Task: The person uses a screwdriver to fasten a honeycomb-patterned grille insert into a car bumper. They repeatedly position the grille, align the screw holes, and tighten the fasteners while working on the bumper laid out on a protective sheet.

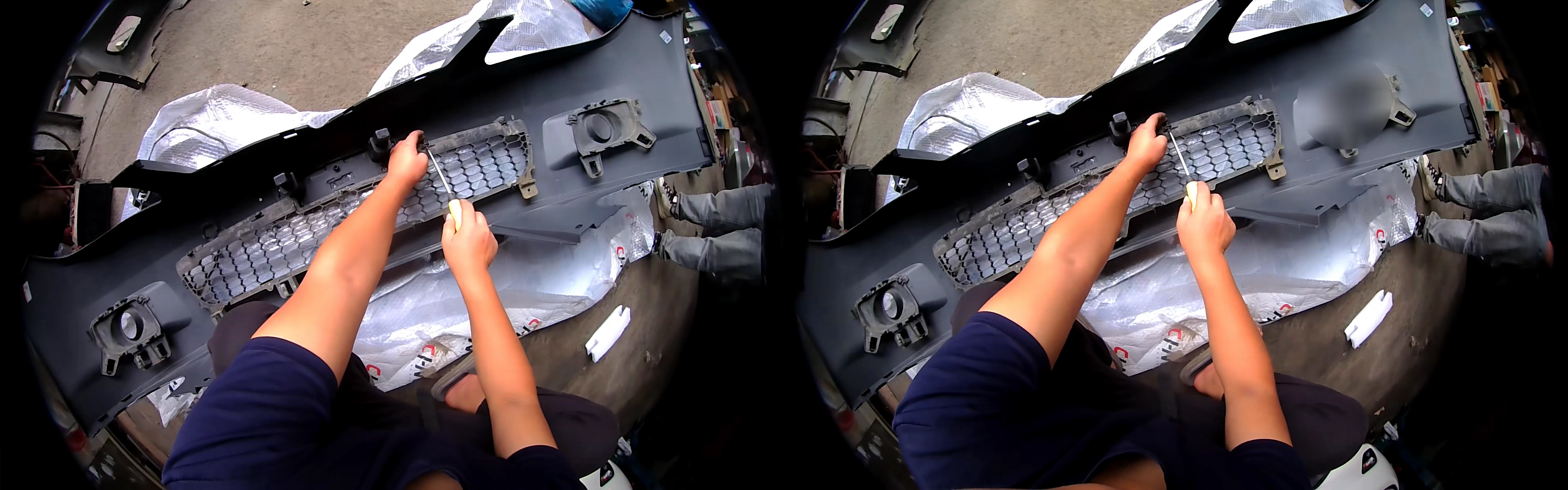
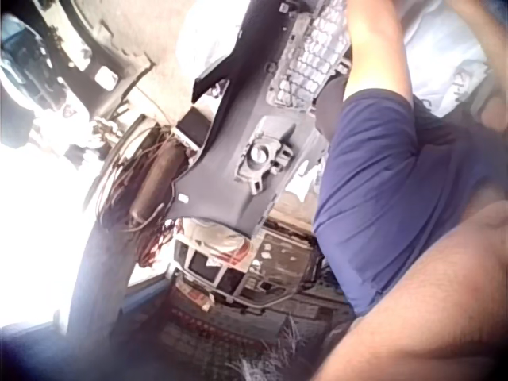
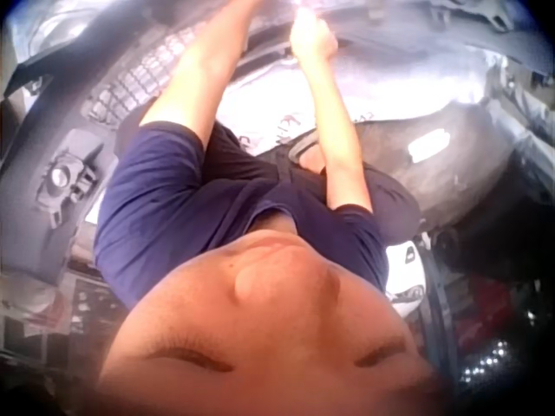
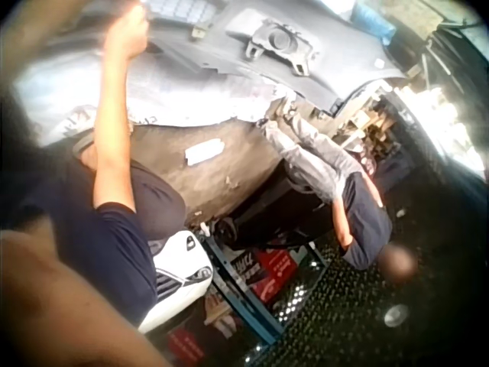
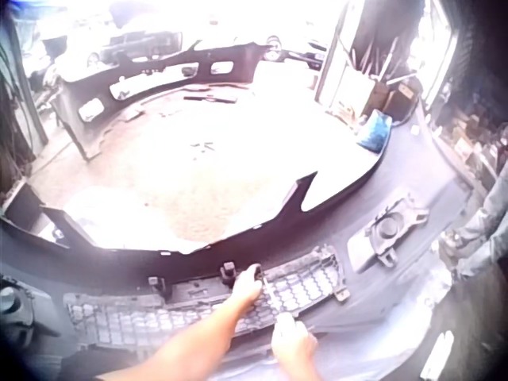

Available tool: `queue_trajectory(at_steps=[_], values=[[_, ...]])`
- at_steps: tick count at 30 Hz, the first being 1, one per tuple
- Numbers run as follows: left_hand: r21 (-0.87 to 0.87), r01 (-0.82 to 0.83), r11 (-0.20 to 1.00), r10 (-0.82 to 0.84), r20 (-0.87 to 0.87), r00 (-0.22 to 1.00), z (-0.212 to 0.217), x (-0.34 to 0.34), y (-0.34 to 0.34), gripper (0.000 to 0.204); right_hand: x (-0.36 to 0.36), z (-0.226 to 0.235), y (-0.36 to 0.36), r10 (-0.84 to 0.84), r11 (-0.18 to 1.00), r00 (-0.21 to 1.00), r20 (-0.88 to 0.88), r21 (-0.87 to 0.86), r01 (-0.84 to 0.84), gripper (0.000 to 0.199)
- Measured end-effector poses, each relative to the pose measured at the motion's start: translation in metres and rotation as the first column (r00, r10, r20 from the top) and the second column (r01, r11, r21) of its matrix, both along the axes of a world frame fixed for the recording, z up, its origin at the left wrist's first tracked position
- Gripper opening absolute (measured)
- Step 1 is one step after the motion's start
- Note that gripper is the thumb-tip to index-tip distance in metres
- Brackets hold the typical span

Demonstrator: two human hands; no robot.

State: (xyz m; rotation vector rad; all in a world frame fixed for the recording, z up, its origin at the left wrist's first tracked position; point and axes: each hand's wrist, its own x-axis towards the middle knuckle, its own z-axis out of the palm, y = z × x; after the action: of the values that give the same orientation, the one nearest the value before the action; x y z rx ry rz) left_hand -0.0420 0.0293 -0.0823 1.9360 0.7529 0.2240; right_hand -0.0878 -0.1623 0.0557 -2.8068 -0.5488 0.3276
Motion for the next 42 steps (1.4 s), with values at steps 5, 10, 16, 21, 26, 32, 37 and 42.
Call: queue_trajectory(at_steps=[5,10,16,21,26,32,37,42], values=[[0.062,0.031,0.998,-0.026,-0.068,0.997,0.005,0.005,-0.008,0.057,0.011,-0.048,-0.016,-0.127,0.689,0.608,-0.784,0.372,0.623,0.03],[0.062,0.023,0.998,-0.021,-0.026,0.999,0.001,0.009,0.003,0.057,0.036,-0.055,-0.029,0.426,0.184,-0.198,-0.883,-0.129,0.974,0.028],[0.03,0.013,0.999,-0.013,0.017,1.0,-0.006,-0.001,0.002,0.057,-0.004,-0.015,-0.001,-0.051,0.991,0.999,-0.003,0.121,0.051,0.043],[0.044,0.049,0.998,-0.05,0.023,0.999,-0.002,0.008,-0.009,0.057,-0.002,-0.023,-0.003,-0.081,0.97,0.996,-0.045,0.227,0.089,0.042],[0.019,0.02,1.0,-0.019,-0.026,0.999,0.001,0.004,-0.006,0.057,0.036,-0.042,-0.026,0.452,0.085,-0.296,-0.841,-0.29,0.953,0.019],[-0.061,0.003,0.998,0.005,0.128,0.992,-0.017,0.006,-0.004,0.061,0.002,-0.057,-0.021,-0.124,0.865,0.984,-0.129,0.471,0.171,0.032],[-0.069,0.027,0.997,-0.017,0.133,0.991,-0.01,0.005,-0.001,0.062,-0.004,-0.037,-0.007,-0.062,0.985,0.997,0.054,0.163,0.053,0.038],[-0.021,0.043,0.999,-0.039,0.154,0.987,-0.008,0.009,0.009,0.058,0.02,-0.045,-0.007,0.258,0.122,-0.11,-0.96,-0.081,0.989,0.022]])
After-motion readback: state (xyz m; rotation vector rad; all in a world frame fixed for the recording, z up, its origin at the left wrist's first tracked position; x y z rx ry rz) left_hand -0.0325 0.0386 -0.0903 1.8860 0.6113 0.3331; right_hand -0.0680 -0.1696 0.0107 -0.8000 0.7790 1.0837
